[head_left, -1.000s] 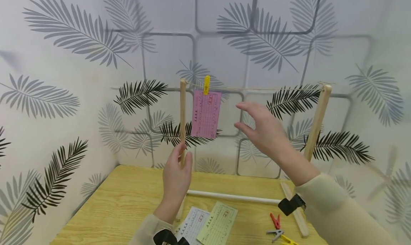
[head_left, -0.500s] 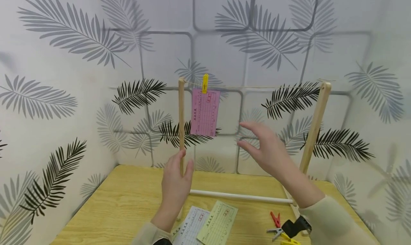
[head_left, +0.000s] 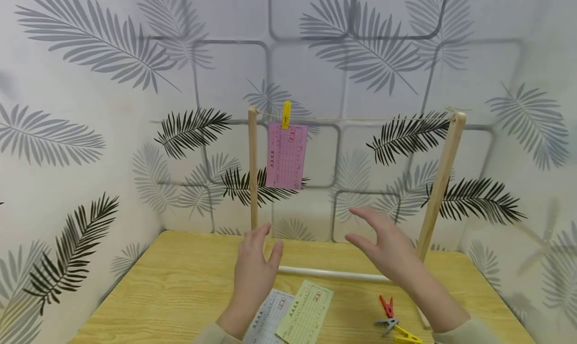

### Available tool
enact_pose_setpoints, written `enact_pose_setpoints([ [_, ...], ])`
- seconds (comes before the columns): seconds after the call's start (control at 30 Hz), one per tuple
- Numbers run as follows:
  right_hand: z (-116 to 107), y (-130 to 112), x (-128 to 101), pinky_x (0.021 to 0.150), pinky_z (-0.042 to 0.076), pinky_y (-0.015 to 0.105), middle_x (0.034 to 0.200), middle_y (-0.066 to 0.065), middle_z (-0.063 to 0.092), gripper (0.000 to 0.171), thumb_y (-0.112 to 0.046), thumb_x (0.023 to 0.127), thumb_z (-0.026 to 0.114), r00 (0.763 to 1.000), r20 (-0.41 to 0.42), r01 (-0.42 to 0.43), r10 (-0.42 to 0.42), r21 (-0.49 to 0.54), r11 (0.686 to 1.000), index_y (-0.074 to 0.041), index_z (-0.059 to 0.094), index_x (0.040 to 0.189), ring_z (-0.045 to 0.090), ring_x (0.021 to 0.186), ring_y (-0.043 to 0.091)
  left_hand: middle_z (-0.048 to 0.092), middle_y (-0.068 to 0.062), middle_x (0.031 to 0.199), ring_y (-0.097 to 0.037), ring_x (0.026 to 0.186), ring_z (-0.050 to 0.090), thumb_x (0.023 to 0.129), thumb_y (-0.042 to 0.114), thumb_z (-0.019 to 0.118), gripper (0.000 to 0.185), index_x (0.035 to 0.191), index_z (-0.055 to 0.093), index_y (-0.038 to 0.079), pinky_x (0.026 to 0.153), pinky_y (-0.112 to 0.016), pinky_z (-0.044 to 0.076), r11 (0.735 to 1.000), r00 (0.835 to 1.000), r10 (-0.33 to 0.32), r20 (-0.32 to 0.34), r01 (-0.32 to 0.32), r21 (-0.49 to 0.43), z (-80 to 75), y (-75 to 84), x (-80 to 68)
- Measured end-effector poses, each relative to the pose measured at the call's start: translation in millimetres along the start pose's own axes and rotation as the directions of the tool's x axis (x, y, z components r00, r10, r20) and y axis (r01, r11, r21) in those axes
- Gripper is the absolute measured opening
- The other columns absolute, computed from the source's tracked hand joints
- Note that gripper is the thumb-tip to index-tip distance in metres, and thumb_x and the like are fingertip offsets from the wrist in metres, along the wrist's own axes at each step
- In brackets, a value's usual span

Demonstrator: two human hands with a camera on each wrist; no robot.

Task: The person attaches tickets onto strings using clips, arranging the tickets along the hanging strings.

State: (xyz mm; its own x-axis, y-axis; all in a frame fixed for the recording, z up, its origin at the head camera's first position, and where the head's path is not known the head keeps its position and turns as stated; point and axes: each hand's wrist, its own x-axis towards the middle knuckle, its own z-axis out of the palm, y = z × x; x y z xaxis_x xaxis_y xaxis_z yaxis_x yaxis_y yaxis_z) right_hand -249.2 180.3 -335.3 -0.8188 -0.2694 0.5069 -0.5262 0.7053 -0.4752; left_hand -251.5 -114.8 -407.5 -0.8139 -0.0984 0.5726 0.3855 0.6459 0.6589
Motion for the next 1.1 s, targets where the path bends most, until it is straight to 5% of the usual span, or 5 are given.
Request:
enact_pose_setpoints([
  [0.57, 16, 38, -56, 0.111, 0.048, 0.066, 0.150, 0.018, 0.065, 0.060, -0.031, 0.103, 0.082, 0.988, 0.070, -0.137, 0.138, -0.020, 0.990, -0.005, 0.062, 0.153, 0.059, 0.140, 0.045, 0.065, -0.019, 0.141, -0.041, 0.129, 0.062, 0.105, 0.029, 0.080, 0.051, 0.145, 0.065, 0.001, 0.095, -0.058, 0.060, 0.999, 0.977, 0.018, 0.212, -0.027, 0.041, 33.6, -2.2, -34.3],
  [0.9, 29, 66, -82, 0.111, 0.048, 0.066, 0.150, 0.018, 0.065, 0.062, -0.041, 0.102, 0.080, 0.931, 0.213, -0.301, 0.296, -0.012, 0.954, -0.005, 0.065, 0.151, 0.059, 0.140, 0.045, 0.065, -0.021, 0.138, -0.046, 0.127, 0.062, 0.102, 0.033, 0.082, 0.057, 0.145, 0.064, 0.000, 0.096, -0.064, 0.058, 0.999, 0.929, -0.030, 0.369, 0.014, 0.046, 49.6, -11.7, -52.4],
  [1.1, 34, 83, -91, 0.110, 0.049, 0.065, 0.147, 0.017, 0.067, 0.060, -0.042, 0.102, 0.081, 0.909, 0.223, -0.358, 0.352, -0.015, 0.934, -0.005, 0.067, 0.148, 0.060, 0.137, 0.045, 0.065, -0.022, 0.139, -0.049, 0.129, 0.061, 0.099, 0.035, 0.085, 0.060, 0.144, 0.065, 0.000, 0.097, -0.066, 0.057, 0.996, 0.913, -0.022, 0.408, -0.014, 0.087, 55.6, -13.8, -55.5],
])
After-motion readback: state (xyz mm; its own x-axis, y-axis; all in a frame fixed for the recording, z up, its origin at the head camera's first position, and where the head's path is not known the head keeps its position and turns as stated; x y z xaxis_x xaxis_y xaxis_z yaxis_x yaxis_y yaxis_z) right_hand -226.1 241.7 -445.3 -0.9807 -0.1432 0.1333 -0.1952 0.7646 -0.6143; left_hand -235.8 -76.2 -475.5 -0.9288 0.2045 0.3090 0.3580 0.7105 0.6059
